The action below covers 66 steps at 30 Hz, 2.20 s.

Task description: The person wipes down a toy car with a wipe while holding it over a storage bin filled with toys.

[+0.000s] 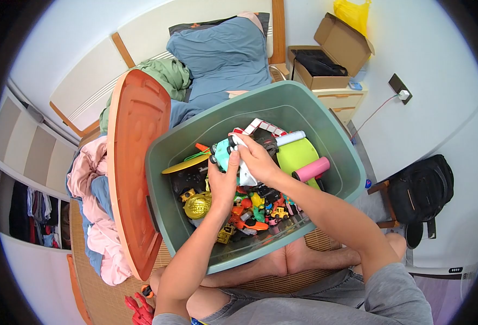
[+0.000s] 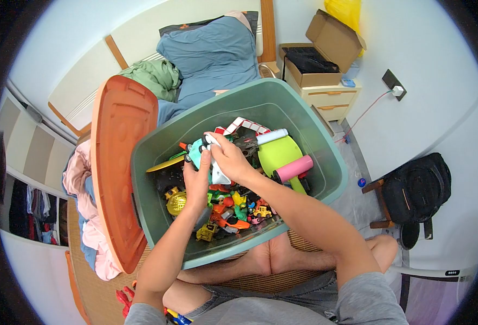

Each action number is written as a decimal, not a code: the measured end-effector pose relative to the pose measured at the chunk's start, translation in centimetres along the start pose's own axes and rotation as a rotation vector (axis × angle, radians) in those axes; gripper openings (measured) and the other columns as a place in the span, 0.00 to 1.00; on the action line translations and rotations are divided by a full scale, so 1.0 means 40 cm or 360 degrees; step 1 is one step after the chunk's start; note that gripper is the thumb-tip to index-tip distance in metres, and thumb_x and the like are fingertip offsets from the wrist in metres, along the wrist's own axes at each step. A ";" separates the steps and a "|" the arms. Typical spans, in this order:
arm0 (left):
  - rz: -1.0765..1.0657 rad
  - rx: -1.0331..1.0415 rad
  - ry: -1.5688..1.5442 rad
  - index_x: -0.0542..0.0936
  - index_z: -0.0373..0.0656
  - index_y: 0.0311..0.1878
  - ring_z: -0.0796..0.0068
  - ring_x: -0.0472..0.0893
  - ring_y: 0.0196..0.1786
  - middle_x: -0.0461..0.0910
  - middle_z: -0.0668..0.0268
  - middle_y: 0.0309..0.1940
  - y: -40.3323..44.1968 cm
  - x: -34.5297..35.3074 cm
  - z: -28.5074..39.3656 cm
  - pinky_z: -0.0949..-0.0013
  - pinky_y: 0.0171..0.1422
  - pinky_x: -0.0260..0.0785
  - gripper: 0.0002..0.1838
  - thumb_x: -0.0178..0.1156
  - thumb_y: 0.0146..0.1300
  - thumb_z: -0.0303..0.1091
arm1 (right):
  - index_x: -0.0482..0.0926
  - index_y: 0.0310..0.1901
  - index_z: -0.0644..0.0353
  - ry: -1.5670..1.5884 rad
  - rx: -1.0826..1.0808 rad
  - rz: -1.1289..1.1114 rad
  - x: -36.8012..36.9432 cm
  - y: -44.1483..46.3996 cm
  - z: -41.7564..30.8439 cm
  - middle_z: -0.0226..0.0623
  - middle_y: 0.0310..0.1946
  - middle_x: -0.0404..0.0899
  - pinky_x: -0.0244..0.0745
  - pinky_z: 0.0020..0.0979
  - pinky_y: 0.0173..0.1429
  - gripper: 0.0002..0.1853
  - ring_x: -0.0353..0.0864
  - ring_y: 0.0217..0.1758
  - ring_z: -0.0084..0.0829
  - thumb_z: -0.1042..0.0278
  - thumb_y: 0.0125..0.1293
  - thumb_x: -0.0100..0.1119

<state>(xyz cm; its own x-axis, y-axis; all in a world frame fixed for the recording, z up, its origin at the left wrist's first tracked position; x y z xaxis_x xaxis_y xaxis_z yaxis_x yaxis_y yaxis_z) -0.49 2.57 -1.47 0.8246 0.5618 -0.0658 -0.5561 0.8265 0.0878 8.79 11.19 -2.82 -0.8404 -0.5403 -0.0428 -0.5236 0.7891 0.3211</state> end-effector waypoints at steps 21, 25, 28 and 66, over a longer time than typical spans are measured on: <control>-0.0025 0.0071 0.0035 0.74 0.37 0.55 0.76 0.77 0.48 0.79 0.63 0.48 0.000 -0.001 0.012 0.68 0.56 0.70 0.28 0.66 0.64 0.51 | 0.68 0.66 0.62 -0.0062 0.0000 -0.0049 -0.005 -0.007 -0.014 0.48 0.46 0.80 0.72 0.33 0.54 0.21 0.80 0.46 0.37 0.68 0.74 0.42; -0.0032 -0.0051 -0.0136 0.74 0.37 0.56 0.77 0.78 0.50 0.80 0.63 0.49 0.002 -0.004 0.006 0.68 0.56 0.70 0.28 0.66 0.64 0.51 | 0.67 0.67 0.61 -0.0240 0.0018 -0.0071 -0.011 -0.012 -0.040 0.50 0.44 0.81 0.73 0.35 0.53 0.22 0.82 0.46 0.40 0.67 0.74 0.43; -0.0043 0.0053 -0.0065 0.74 0.37 0.55 0.76 0.78 0.49 0.80 0.63 0.48 0.005 -0.004 -0.009 0.68 0.55 0.70 0.29 0.67 0.63 0.51 | 0.69 0.65 0.62 -0.0130 -0.0130 0.0023 -0.004 -0.005 -0.008 0.48 0.42 0.81 0.73 0.34 0.52 0.21 0.81 0.43 0.37 0.68 0.73 0.43; -0.0053 -0.0076 0.0542 0.68 0.35 0.65 0.51 0.74 0.60 0.74 0.47 0.54 0.031 -0.015 -0.020 0.56 0.66 0.66 0.42 0.68 0.46 0.42 | 0.82 0.44 0.66 0.0208 0.0080 0.0534 -0.065 0.014 -0.014 0.28 0.36 0.82 0.74 0.23 0.43 0.11 0.78 0.38 0.18 0.66 0.67 0.66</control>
<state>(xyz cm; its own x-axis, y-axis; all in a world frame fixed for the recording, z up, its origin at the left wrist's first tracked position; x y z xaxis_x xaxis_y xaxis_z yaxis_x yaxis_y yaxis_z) -1.76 3.30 -2.12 0.7649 0.5077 -0.3964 -0.5404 0.8407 0.0340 10.75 12.88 -2.00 -0.9434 -0.2789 0.1792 -0.2306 0.9404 0.2500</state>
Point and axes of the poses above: each hand's wrist, its own y-axis towards the middle knuckle, its own x-axis out of the palm, z = x × y, the point moved 2 cm from there along y, towards the middle knuckle
